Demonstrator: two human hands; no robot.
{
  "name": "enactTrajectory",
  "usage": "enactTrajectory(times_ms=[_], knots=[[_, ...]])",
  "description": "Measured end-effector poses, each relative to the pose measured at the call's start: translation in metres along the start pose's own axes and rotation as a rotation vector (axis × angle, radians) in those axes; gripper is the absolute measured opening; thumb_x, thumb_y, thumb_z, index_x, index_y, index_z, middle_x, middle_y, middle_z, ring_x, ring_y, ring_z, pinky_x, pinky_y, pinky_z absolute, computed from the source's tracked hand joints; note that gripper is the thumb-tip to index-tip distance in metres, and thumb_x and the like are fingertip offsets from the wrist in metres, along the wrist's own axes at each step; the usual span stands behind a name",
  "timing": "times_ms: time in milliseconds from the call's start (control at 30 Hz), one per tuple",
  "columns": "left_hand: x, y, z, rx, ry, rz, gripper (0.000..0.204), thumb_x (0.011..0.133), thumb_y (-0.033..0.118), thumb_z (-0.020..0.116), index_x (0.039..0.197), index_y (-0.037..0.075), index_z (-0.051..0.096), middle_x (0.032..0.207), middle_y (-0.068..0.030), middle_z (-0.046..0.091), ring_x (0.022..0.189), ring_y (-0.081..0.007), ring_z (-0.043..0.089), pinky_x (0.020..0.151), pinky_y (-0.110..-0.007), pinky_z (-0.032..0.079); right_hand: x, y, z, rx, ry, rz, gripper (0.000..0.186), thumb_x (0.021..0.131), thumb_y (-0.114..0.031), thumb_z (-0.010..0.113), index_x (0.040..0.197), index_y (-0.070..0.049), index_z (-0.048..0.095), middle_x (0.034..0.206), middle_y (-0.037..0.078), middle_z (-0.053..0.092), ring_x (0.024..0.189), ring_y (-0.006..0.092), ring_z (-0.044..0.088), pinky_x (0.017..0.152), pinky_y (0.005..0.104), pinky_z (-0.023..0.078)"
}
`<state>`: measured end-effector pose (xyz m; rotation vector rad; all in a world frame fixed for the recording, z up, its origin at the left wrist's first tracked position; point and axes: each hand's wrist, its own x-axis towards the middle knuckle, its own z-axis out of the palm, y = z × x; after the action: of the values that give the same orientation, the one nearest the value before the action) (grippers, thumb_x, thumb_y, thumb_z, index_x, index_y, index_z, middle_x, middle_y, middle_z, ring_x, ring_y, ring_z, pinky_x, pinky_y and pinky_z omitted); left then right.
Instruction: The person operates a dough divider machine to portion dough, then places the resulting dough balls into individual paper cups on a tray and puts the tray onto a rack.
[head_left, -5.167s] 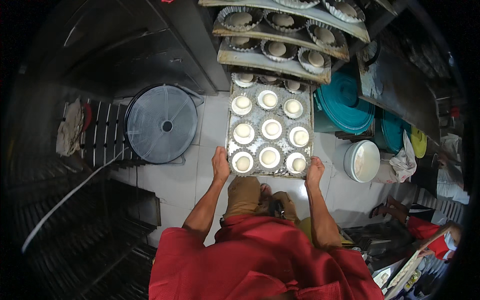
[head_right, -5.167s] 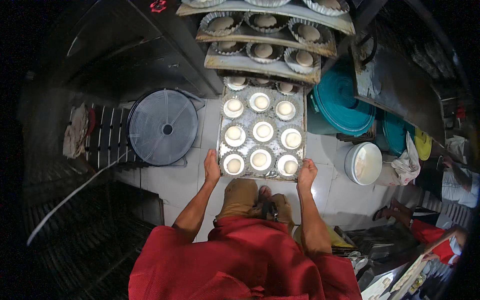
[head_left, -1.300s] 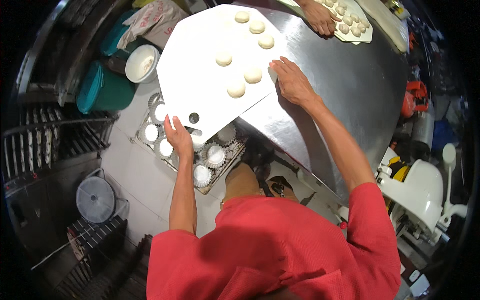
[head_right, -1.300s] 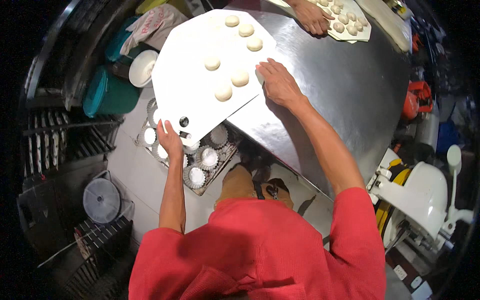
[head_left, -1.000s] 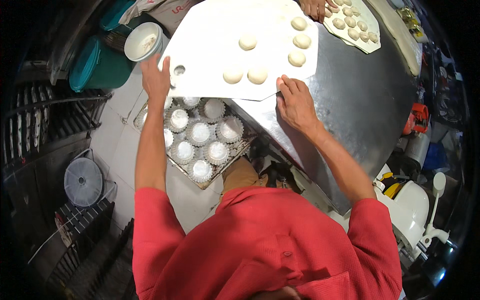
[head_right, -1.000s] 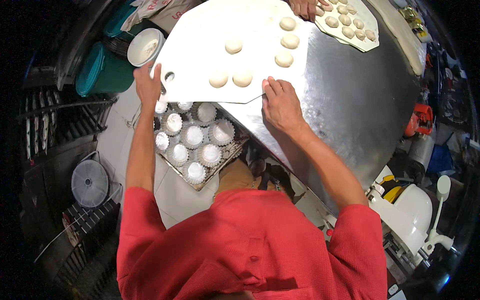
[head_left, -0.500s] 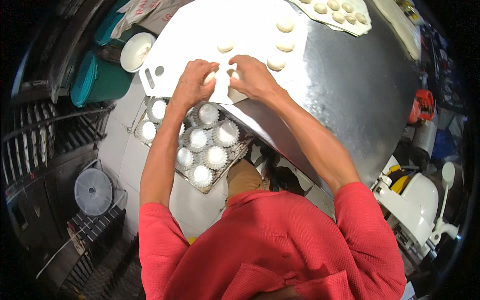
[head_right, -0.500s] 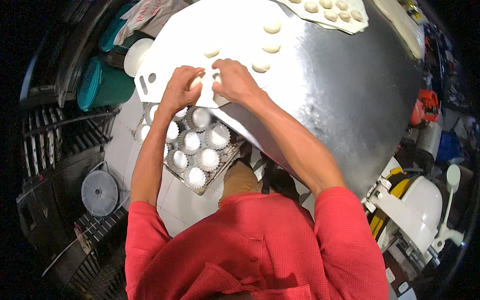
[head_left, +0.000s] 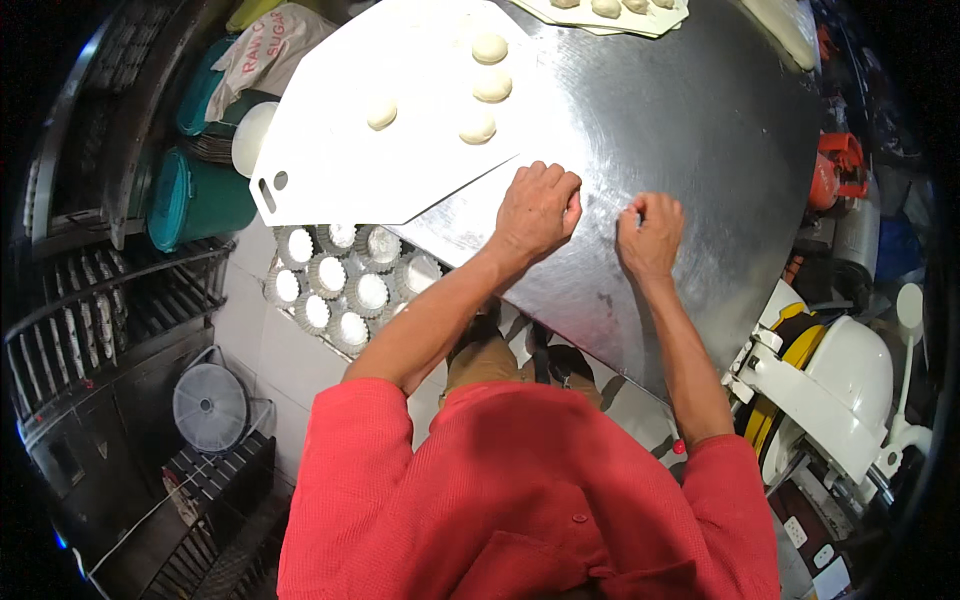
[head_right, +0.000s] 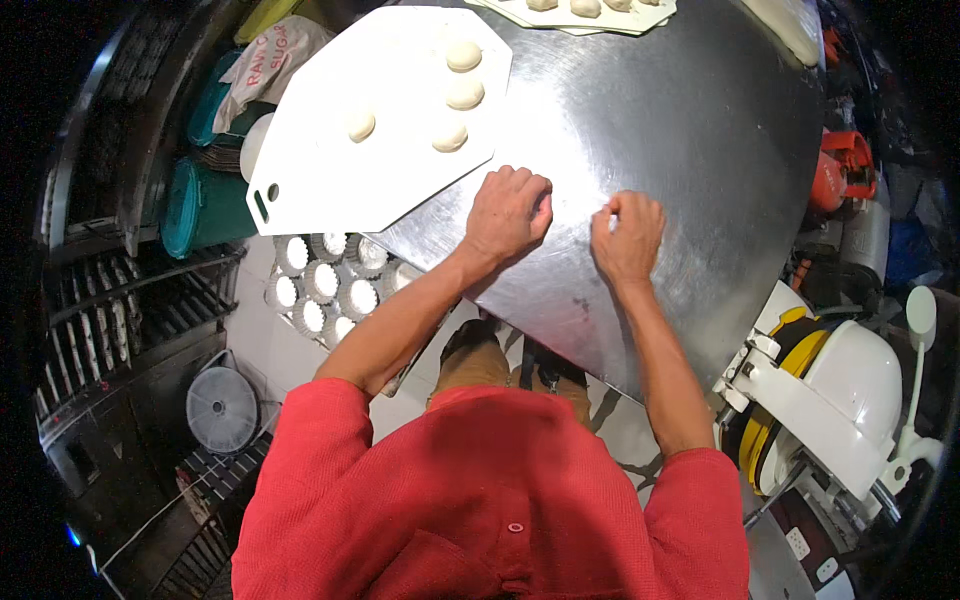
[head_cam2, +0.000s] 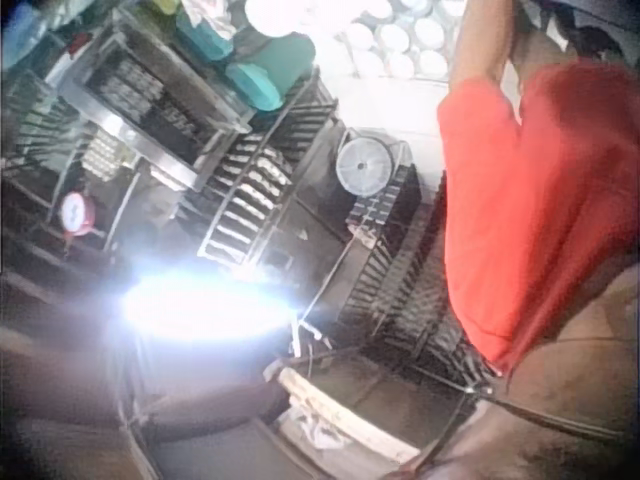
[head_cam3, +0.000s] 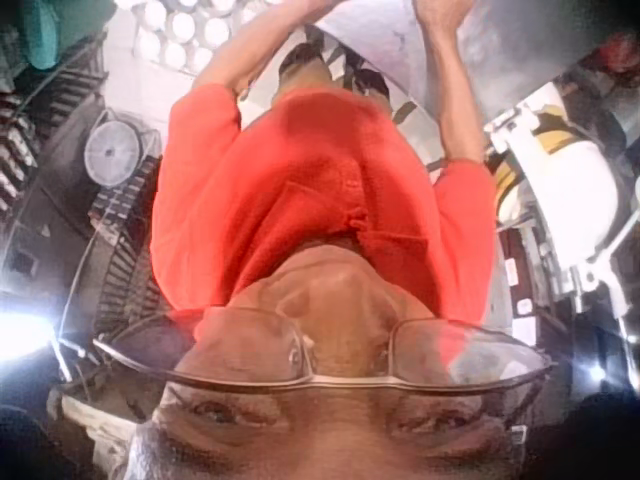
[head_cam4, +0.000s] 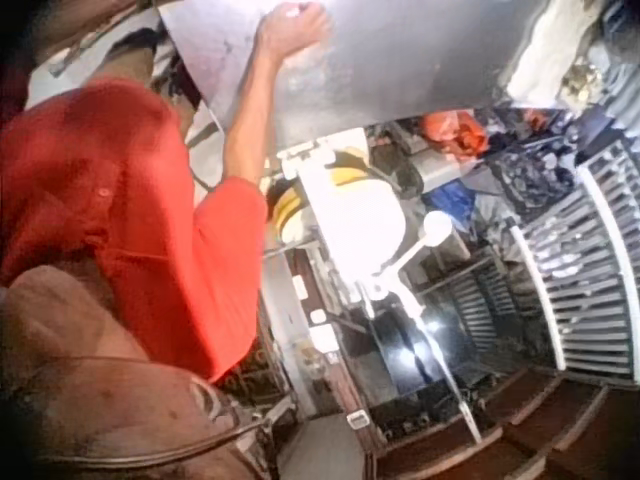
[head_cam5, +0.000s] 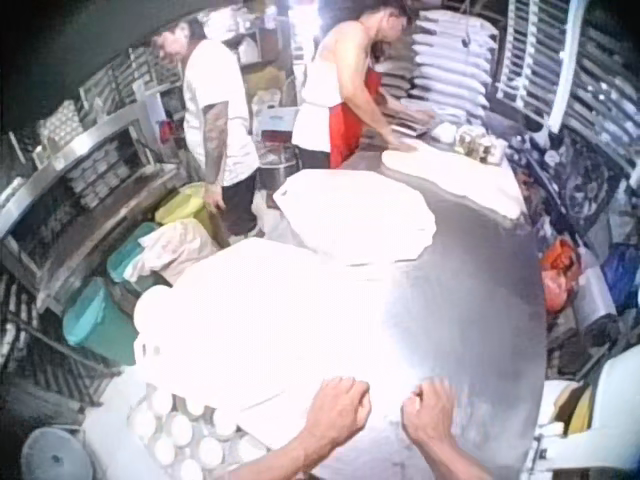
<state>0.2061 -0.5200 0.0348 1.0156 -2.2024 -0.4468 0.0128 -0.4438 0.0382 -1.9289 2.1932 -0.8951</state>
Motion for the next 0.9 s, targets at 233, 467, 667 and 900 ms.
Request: enactTrajectory(times_ms=[233, 467, 667, 900], knots=[[-0.064, -0.025, -0.041, -0.033, -0.188, -0.037, 0.015, 0.08, 0.007, 0.069, 0.094, 0.007, 0.061, 0.088, -0.0111, 0.056, 0.088, -0.0331, 0.053, 0.079, -0.045, 0.041, -0.075, 0.053, -0.053, 0.018, -0.275, -0.292, 0.011, 0.085, -0.014, 0.06, 0.09, -0.006, 0.058, 0.099, 0.016, 0.056, 0.09, 0.0364, 0.051, 0.083, 0.0496, 0.038], [0.026, 0.001, 0.023, -0.008, -0.002, -0.036, 0.01, 0.079, 0.007, 0.065, 0.089, 0.008, 0.062, 0.083, -0.0099, 0.058, 0.084, -0.0309, 0.054, 0.08, -0.041, 0.045, 0.05, 0.024, 0.008, -0.038, -0.042, -0.209, 0.009, 0.082, -0.011, 0.062, 0.086, -0.005, 0.057, 0.085, 0.014, 0.055, 0.085, 0.0351, 0.051, 0.078, 0.0474, 0.04], [-0.065, 0.013, -0.003, -0.133, -0.029, -0.183, 0.013, 0.084, 0.004, 0.063, 0.097, 0.005, 0.065, 0.09, -0.0135, 0.063, 0.089, -0.0335, 0.056, 0.081, -0.043, 0.044, -0.045, 0.044, -0.047, 0.123, -0.234, -0.414, 0.007, 0.083, -0.011, 0.061, 0.084, -0.006, 0.056, 0.085, 0.015, 0.055, 0.084, 0.0354, 0.051, 0.078, 0.0475, 0.039], [0.018, -0.001, 0.01, -0.002, 0.041, -0.103, 0.013, 0.078, 0.006, 0.065, 0.091, 0.006, 0.062, 0.085, -0.0112, 0.06, 0.086, -0.032, 0.055, 0.081, -0.043, 0.046, 0.057, 0.055, 0.008, 0.036, -0.047, -0.297, 0.007, 0.08, -0.009, 0.06, 0.083, -0.006, 0.055, 0.085, 0.015, 0.054, 0.086, 0.0362, 0.051, 0.079, 0.048, 0.04]])
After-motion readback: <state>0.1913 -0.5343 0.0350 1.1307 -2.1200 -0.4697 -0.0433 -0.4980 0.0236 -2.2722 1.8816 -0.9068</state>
